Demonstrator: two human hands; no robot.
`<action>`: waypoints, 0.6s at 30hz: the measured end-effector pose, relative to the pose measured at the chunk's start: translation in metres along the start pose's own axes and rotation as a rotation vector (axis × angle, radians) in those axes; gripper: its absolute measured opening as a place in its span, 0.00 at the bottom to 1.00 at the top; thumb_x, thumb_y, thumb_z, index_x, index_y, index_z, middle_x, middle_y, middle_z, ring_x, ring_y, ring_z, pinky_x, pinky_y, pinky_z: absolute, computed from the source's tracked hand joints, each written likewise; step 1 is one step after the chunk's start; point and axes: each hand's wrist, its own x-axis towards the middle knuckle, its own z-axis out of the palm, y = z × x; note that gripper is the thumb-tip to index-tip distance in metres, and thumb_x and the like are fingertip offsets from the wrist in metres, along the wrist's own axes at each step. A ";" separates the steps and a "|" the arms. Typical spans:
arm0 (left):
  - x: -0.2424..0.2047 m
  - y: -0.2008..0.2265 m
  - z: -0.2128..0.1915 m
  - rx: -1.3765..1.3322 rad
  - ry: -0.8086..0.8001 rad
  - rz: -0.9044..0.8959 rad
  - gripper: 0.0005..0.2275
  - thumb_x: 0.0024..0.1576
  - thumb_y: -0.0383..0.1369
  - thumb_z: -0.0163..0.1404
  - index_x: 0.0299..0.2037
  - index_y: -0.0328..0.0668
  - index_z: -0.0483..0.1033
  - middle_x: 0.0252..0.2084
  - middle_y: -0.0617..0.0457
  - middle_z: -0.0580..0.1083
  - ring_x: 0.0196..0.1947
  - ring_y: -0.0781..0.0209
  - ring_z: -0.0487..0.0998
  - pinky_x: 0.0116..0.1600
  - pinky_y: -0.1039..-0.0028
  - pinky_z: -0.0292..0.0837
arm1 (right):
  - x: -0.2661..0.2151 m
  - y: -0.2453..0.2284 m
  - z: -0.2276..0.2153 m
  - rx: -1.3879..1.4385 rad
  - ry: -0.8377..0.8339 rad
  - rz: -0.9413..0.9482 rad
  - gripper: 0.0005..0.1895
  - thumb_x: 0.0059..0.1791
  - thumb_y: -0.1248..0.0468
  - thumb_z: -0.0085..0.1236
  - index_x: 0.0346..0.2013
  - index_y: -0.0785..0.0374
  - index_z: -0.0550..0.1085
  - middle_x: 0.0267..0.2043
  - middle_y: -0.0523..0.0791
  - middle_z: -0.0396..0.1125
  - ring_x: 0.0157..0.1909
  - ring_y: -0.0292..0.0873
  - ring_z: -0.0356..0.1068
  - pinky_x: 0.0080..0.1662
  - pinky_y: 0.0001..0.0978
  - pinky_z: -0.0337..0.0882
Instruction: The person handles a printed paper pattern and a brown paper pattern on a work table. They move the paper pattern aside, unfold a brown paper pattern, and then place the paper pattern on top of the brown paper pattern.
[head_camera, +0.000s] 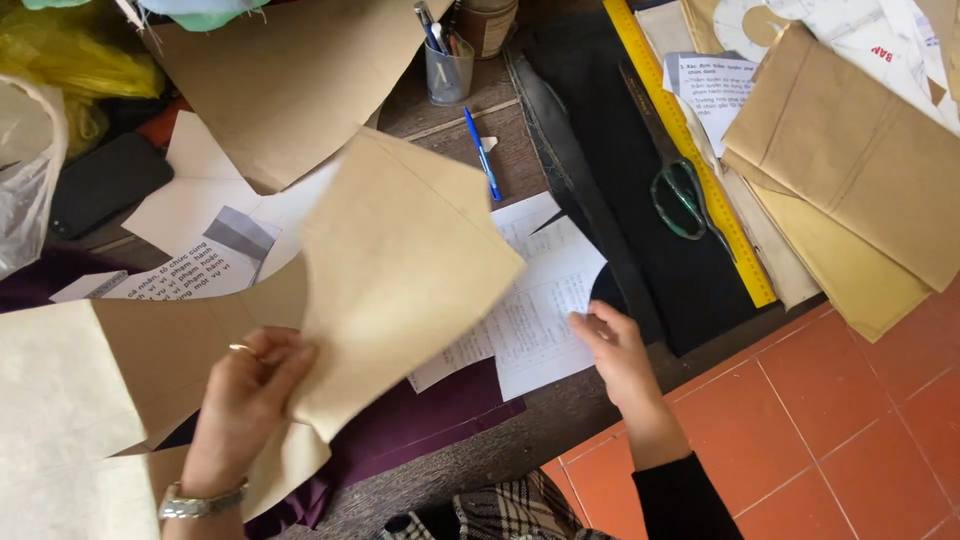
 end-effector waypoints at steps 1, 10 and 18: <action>0.000 0.002 0.007 0.097 -0.076 0.024 0.04 0.54 0.29 0.55 0.36 0.37 0.77 0.27 0.54 0.79 0.26 0.68 0.75 0.32 0.82 0.68 | 0.005 0.005 0.003 -0.017 0.000 0.026 0.19 0.44 0.58 0.59 0.46 0.67 0.71 0.45 0.45 0.68 0.54 0.38 0.65 0.57 0.31 0.60; 0.020 -0.021 0.071 0.221 -0.340 -0.015 0.06 0.55 0.36 0.52 0.33 0.45 0.78 0.25 0.61 0.78 0.26 0.73 0.73 0.34 0.79 0.66 | 0.010 0.004 -0.014 -0.268 0.032 -0.190 0.21 0.49 0.52 0.48 0.51 0.59 0.72 0.51 0.46 0.71 0.55 0.41 0.70 0.52 0.31 0.69; 0.028 -0.022 0.098 0.311 -0.332 -0.014 0.08 0.55 0.39 0.51 0.33 0.46 0.77 0.23 0.62 0.77 0.26 0.72 0.72 0.36 0.78 0.65 | 0.000 0.037 -0.031 -0.370 0.235 -0.699 0.13 0.52 0.60 0.45 0.46 0.63 0.74 0.38 0.46 0.70 0.34 0.39 0.71 0.34 0.28 0.73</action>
